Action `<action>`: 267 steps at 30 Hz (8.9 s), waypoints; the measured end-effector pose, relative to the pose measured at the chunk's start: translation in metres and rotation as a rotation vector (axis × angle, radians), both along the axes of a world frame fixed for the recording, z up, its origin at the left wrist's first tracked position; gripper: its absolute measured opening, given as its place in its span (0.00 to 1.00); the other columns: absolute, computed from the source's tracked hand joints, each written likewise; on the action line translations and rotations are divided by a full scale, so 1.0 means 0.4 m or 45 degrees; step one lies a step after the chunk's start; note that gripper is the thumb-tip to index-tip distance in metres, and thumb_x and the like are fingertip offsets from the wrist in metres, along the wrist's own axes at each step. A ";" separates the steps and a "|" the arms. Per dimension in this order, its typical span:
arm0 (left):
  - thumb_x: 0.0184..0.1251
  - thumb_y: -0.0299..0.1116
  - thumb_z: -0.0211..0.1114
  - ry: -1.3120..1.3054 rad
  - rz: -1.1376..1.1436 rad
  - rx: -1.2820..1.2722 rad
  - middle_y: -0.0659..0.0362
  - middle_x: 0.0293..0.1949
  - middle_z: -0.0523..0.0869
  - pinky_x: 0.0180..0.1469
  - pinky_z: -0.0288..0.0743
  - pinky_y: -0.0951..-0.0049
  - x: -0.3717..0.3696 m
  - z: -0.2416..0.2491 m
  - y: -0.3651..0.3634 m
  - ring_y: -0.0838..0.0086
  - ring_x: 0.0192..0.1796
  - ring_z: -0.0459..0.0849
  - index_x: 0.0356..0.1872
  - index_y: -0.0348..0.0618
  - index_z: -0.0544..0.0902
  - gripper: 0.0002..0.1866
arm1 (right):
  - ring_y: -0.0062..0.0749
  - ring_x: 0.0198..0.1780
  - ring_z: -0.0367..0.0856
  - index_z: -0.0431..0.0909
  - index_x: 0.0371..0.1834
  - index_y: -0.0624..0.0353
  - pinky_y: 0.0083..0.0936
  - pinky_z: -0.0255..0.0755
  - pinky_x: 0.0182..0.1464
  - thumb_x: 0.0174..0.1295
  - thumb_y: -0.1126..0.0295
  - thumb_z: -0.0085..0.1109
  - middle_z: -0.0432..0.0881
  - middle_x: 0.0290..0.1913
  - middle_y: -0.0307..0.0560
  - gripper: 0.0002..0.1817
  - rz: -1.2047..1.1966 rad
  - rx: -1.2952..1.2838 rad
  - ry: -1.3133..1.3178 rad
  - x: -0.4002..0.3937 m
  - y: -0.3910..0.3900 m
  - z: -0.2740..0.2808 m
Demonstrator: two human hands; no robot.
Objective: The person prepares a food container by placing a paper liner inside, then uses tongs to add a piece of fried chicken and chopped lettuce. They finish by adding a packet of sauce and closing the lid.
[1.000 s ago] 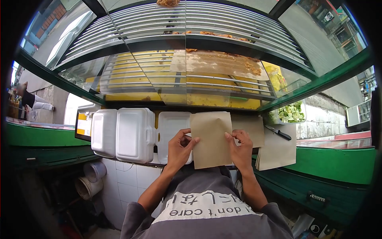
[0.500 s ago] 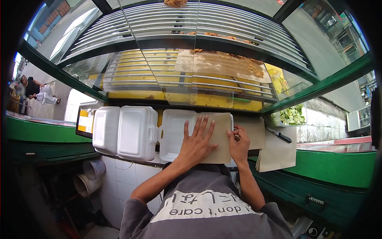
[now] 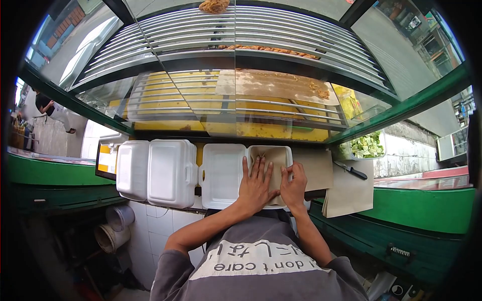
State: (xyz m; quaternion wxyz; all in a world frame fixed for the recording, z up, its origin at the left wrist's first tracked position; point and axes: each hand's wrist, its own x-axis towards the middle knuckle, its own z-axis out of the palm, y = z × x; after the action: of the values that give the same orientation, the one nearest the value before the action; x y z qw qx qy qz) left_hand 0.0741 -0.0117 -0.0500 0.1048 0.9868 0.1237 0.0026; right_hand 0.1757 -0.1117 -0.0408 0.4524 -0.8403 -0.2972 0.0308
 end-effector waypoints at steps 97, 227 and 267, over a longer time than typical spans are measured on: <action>0.62 0.32 0.68 -0.262 0.516 -0.964 0.55 0.39 0.87 0.47 0.76 0.66 -0.288 0.190 0.044 0.65 0.43 0.83 0.45 0.44 0.86 0.11 | 0.43 0.54 0.74 0.71 0.64 0.58 0.42 0.67 0.55 0.53 0.63 0.69 0.73 0.59 0.55 0.33 0.250 -0.472 -0.140 0.060 -0.046 0.126; 0.63 0.25 0.66 -1.236 1.547 -2.274 0.57 0.51 0.81 0.55 0.71 0.73 -0.309 0.074 0.022 0.72 0.53 0.78 0.54 0.33 0.77 0.18 | 0.42 0.33 0.75 0.76 0.37 0.56 0.36 0.59 0.47 0.61 0.72 0.55 0.79 0.26 0.48 0.03 0.856 -0.725 -0.605 -0.007 0.249 0.302; 0.65 0.30 0.60 -1.071 1.583 -2.266 0.59 0.47 0.80 0.47 0.72 0.72 -0.365 0.015 0.011 0.73 0.48 0.78 0.51 0.38 0.77 0.15 | 0.52 0.63 0.69 0.76 0.58 0.59 0.41 0.63 0.66 0.62 0.62 0.64 0.76 0.58 0.55 0.23 0.549 -0.442 -0.445 0.160 0.195 0.129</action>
State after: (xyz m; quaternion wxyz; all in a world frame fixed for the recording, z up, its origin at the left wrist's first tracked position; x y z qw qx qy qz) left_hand -0.0720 -0.0073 -0.0442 0.7739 0.2554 0.4999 0.2929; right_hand 0.2398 -0.0339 0.0109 0.2275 -0.8152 -0.5317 0.0313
